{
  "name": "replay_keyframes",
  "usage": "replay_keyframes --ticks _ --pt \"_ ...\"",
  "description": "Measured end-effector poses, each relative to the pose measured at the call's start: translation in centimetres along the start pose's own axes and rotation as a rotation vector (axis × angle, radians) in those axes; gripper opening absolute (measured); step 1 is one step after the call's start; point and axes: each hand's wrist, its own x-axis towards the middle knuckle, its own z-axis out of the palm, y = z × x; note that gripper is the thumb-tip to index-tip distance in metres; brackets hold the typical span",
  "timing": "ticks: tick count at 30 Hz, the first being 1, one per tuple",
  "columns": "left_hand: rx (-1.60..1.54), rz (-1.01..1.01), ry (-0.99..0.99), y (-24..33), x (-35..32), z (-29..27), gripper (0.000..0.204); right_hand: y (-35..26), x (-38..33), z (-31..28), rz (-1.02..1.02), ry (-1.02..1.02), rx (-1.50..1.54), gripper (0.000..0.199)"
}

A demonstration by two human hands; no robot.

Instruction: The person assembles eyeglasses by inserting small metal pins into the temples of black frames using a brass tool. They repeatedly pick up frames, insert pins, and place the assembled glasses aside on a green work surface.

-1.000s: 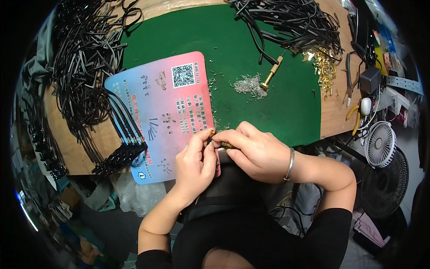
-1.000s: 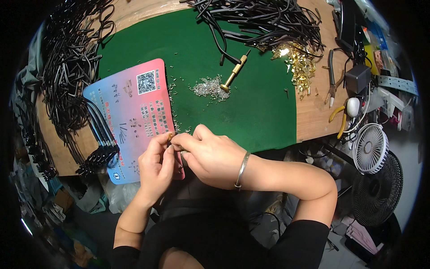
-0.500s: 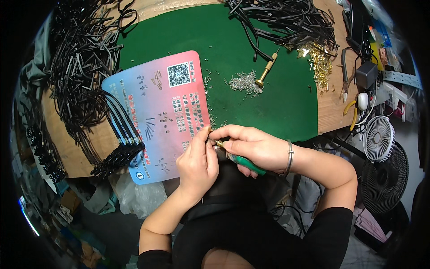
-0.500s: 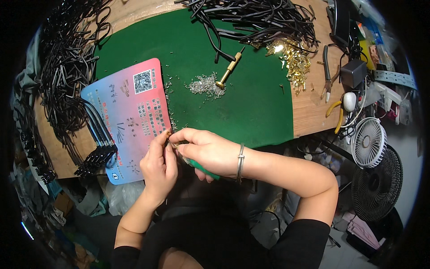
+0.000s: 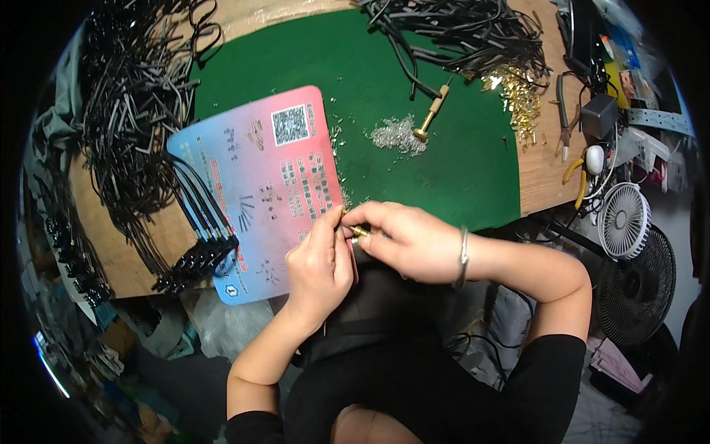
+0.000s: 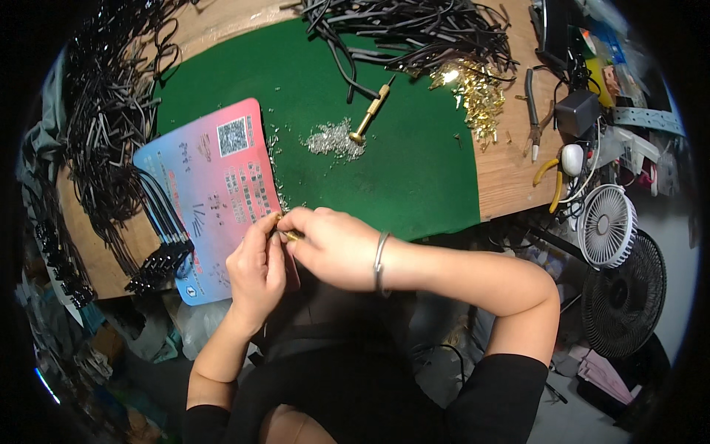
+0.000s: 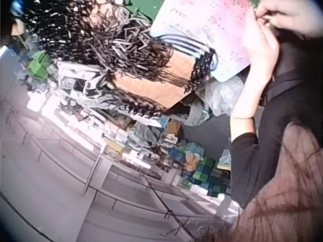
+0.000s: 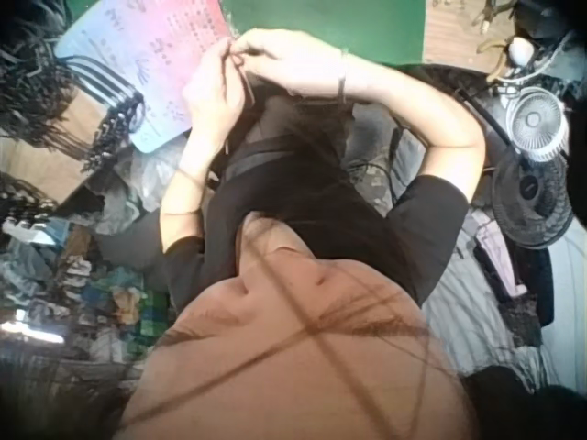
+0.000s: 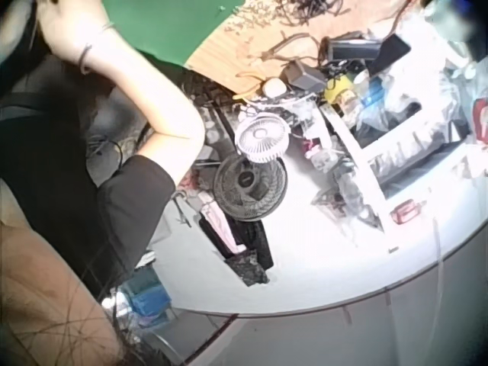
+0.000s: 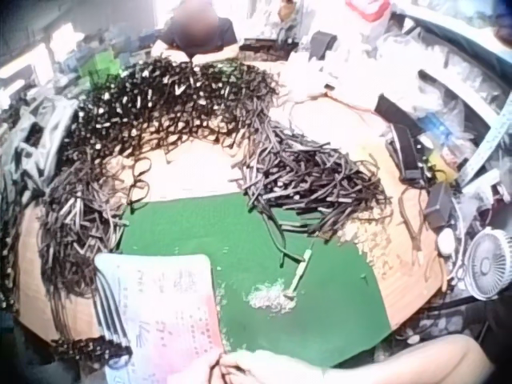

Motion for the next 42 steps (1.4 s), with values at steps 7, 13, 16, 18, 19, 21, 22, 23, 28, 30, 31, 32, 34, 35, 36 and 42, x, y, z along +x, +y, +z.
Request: replay_keyframes --ticks 7,13,16,18,19,21,22,23,28,30,31,32,34,35,36,42 --pt "0.041 -0.015 -0.025 1.2 0.8 -0.2 0.029 -3.5 -2.3 -0.7 -0.02 0.094 -0.299 0.033" --pt "-0.077 -0.118 0.075 0.0 4.3 -1.0 0.027 -0.5 -2.4 -2.3 0.063 0.193 -0.275 0.036" --pt "0.029 0.116 -0.132 2.6 9.8 -0.3 0.02 1.4 -2.5 -2.8 -0.006 0.233 -0.228 0.032" --pt "0.239 0.361 -0.023 3.4 15.9 2.2 0.013 0.9 -1.8 -2.9 -0.053 0.224 -0.275 0.031" --pt "0.363 0.377 0.046 3.5 18.7 3.3 0.013 0.7 -1.6 -2.8 -0.079 0.218 -0.254 0.029" --pt "0.532 0.291 0.044 1.4 22.5 5.9 0.02 1.0 -1.6 -3.0 -0.13 0.196 -0.204 0.029" --pt "0.534 0.255 0.023 1.6 22.5 6.7 0.022 1.5 -2.2 -3.0 -0.132 0.219 -0.173 0.03" --pt "0.539 0.218 0.003 1.5 22.4 7.3 0.024 1.9 -2.7 -3.2 -0.104 0.243 -0.118 0.029" --pt "0.226 0.089 -0.012 0.2 23.1 4.9 0.024 2.3 -2.4 -4.2 -0.082 0.197 -0.043 0.027" --pt "0.073 0.077 -0.011 1.1 23.3 2.5 0.025 2.6 -2.8 -5.1 -0.118 0.144 -0.031 0.025" --pt "-0.02 0.025 -0.031 2.5 22.2 1.0 0.024 3.0 -3.2 -5.8 -0.134 0.117 -0.027 0.024" --pt "-0.117 0.038 0.002 2.7 20.7 -0.5 0.022 2.4 -4.0 -6.9 0.024 0.074 0.169 0.021" --pt "-0.228 0.07 -0.027 2.6 17.7 -2.9 0.018 2.5 -6.3 -9.1 0.203 0.267 0.374 0.017" --pt "-0.239 0.007 -0.02 2.3 16.3 -3.6 0.018 3.5 -6.8 -10.0 0.128 0.445 0.152 0.017" --pt "-0.307 -0.036 -0.02 2.4 14.9 -3.8 0.019 3.7 -7.2 -11.1 0.218 0.565 -0.089 0.018" --pt "-0.505 -0.15 -0.19 4.2 7.0 -4.5 0.035 5.7 -4.7 -11.4 0.257 0.84 -0.81 0.024"
